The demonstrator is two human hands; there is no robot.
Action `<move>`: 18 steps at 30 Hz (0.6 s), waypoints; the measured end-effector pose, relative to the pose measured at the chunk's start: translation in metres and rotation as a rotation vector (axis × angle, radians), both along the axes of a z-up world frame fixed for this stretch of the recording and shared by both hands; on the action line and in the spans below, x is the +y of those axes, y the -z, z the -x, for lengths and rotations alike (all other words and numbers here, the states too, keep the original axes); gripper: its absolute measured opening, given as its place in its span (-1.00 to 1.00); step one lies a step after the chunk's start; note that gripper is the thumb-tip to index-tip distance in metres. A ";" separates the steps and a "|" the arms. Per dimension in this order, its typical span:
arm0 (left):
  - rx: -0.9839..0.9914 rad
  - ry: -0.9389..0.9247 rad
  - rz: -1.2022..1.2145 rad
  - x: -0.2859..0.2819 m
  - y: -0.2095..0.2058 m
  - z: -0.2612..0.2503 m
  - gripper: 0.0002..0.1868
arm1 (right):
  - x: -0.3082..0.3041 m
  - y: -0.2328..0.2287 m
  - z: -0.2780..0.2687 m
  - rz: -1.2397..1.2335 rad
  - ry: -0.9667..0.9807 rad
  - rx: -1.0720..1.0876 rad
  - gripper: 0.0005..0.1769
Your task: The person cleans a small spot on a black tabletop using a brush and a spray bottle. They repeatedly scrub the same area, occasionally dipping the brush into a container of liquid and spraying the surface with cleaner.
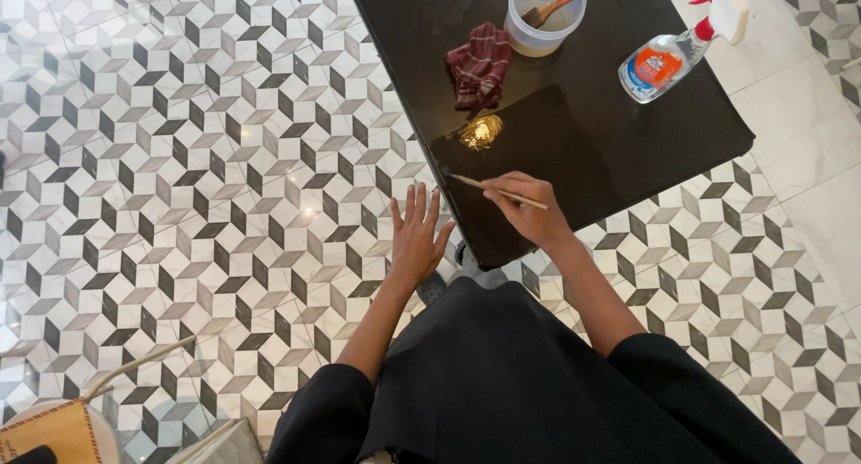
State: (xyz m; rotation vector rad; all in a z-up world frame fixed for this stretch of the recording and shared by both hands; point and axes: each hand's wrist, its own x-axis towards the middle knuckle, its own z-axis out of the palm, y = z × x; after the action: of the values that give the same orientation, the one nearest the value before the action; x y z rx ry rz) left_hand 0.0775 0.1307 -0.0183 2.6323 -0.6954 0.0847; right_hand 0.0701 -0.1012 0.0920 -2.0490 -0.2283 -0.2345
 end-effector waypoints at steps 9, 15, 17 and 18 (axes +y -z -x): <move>0.015 -0.013 0.040 0.008 0.001 0.011 -0.28 | -0.009 -0.002 0.045 0.063 0.069 0.057 -0.82; 0.055 -0.019 0.037 0.009 -0.004 0.020 -0.28 | 0.021 0.015 -0.010 0.012 0.107 -0.101 -0.83; 0.037 -0.025 0.045 0.009 -0.004 0.021 -0.28 | 0.023 0.018 -0.028 0.014 0.085 -0.116 -0.82; 0.027 -0.029 0.050 0.010 -0.004 0.021 -0.28 | 0.022 0.018 -0.034 0.027 0.084 -0.091 -0.82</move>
State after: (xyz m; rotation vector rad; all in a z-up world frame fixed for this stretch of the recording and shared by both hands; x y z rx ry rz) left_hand 0.0561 0.1407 -0.0141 2.5919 -0.6376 0.0739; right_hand 0.1046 -0.0795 0.0738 -2.0797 -0.2027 -0.3785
